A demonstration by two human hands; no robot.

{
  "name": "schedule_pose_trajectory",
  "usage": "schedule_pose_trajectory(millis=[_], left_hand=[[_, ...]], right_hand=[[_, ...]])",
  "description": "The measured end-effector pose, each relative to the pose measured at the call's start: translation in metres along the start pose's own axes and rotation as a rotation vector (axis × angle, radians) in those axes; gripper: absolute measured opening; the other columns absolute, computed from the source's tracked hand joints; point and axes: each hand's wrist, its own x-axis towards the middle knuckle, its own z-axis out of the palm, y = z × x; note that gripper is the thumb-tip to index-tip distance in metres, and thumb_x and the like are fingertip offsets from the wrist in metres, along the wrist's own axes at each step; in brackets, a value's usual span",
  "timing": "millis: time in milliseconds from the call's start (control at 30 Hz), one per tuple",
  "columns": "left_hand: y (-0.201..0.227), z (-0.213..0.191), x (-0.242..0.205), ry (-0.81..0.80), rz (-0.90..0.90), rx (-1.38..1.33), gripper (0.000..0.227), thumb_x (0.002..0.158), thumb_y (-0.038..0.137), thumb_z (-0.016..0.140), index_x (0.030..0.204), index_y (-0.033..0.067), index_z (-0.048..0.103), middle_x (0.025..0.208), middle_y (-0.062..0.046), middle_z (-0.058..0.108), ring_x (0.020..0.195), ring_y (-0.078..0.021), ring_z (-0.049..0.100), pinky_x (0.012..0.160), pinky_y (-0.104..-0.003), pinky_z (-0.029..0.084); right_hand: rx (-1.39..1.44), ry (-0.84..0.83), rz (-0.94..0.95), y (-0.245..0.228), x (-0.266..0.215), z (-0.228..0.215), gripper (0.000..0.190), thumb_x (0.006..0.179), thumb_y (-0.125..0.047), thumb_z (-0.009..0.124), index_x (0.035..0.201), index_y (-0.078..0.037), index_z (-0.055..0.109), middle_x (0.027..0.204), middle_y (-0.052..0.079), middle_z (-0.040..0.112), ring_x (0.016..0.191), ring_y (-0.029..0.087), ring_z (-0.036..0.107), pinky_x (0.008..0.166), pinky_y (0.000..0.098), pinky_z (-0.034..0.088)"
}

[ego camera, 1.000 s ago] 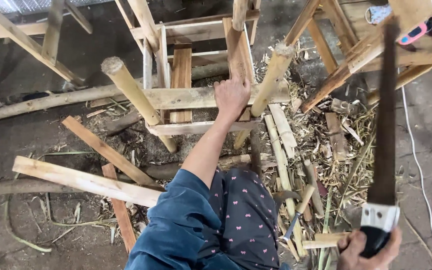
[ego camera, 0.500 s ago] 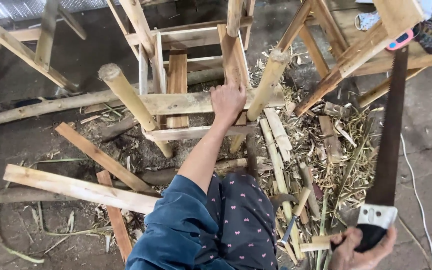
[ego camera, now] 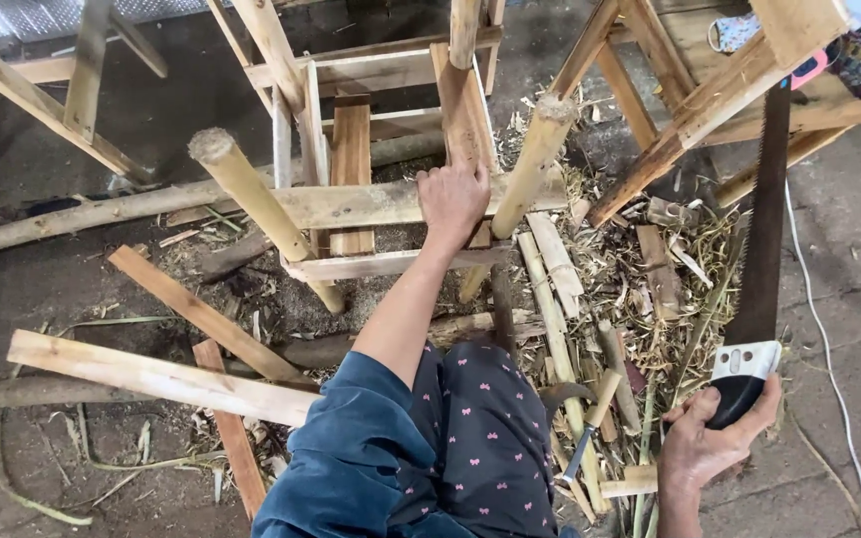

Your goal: A person uses a hand saw to cut wooden components for a furniture frame while sitting on the floor.

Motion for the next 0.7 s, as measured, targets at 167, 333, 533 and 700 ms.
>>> schedule_pose_trajectory(millis=[167,333,533,700], left_hand=[[-0.002,0.003,0.000,0.024,0.000,-0.001,0.027,0.089,0.030,0.049,0.097,0.0052,0.055,0.044,-0.002,0.056,0.038,-0.0157,0.053,0.053,-0.033,0.048],[-0.001,0.002,0.001,-0.019,-0.011,0.037,0.032,0.089,0.032,0.046,0.103,0.0045,0.054,0.045,-0.002,0.057,0.039,-0.0154,0.053,0.058,-0.034,0.049],[-0.001,0.000,0.002,-0.016,0.000,0.016,0.031,0.089,0.031,0.047,0.102,0.0042,0.055,0.046,-0.003,0.058,0.039,-0.0151,0.053,0.053,-0.032,0.047],[-0.002,0.002,0.002,-0.024,-0.004,0.002,0.026,0.089,0.032,0.047,0.090,0.0071,0.053,0.046,-0.004,0.057,0.040,-0.0160,0.053,0.054,-0.033,0.047]], right_hand=[[-0.019,-0.018,-0.037,0.022,0.015,0.007,0.054,0.104,0.013,0.042,0.149,-0.007,0.020,0.082,0.015,0.052,0.050,0.018,0.048,0.037,0.0269,0.046],[-0.147,0.030,-0.179,0.022,0.029,0.013,0.058,0.093,0.013,0.038,0.147,-0.002,0.025,0.087,0.022,0.058,0.058,0.026,0.056,0.042,0.0355,0.049],[-0.149,0.003,-0.190,0.027,0.042,0.015,0.057,0.101,0.014,0.040,0.150,-0.008,0.022,0.085,0.020,0.056,0.054,0.024,0.054,0.039,0.0346,0.046],[0.121,-0.009,-0.073,-0.002,0.015,0.001,0.065,0.093,0.024,0.037,0.147,-0.008,0.023,0.106,0.024,0.045,0.060,0.020,0.043,0.042,0.0253,0.043]])
